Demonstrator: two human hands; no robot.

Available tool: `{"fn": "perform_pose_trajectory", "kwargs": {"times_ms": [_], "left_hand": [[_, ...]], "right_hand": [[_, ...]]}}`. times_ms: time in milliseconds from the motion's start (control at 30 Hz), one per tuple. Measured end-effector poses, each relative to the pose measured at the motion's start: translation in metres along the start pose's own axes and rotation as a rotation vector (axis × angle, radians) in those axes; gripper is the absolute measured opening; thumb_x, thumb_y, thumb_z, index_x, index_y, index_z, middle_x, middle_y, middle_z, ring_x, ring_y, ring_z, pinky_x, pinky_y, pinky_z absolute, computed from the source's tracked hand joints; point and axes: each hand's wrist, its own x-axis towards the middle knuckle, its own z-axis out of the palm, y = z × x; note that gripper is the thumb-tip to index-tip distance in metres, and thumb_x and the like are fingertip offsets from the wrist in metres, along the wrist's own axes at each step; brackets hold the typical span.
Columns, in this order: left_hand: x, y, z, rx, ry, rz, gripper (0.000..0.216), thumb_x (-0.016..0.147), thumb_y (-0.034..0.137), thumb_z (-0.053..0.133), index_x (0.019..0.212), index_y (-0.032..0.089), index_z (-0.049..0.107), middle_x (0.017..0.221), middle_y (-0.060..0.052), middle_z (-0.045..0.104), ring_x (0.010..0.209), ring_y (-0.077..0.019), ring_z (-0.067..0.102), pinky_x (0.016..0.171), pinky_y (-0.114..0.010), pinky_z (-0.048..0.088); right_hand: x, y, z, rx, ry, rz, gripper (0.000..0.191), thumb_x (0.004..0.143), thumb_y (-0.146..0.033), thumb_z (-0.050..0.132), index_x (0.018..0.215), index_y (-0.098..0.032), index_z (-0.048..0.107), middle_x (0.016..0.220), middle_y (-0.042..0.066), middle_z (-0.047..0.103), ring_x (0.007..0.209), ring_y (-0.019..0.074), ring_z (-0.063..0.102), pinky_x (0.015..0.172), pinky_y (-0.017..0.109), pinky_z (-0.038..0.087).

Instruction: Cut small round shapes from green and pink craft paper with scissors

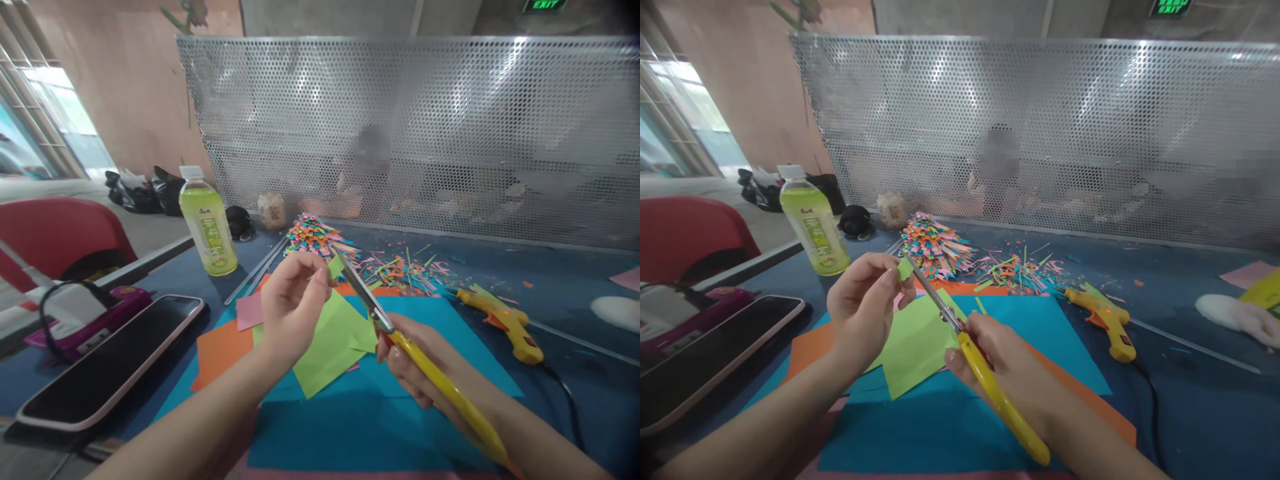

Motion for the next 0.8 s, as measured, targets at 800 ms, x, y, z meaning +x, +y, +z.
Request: {"fn": "perform_pose_trajectory", "kwargs": {"times_ms": [800], "left_hand": [[0.0032,0.0013,0.0023,0.006,0.035,0.035,0.011,0.081,0.021,0.056,0.071,0.017,0.056,0.061,0.002,0.05,0.049,-0.0059,0.046,0.042,-0.018,0.036]], "right_hand": [[-0.0013,0.0009,0.0007,-0.001,-0.004,-0.047,0.044,0.08,-0.063,0.044,0.082,-0.019,0.04,0.052,-0.011,0.03,0.037,0.0029,0.022,0.034,0.018,0.021]]}}
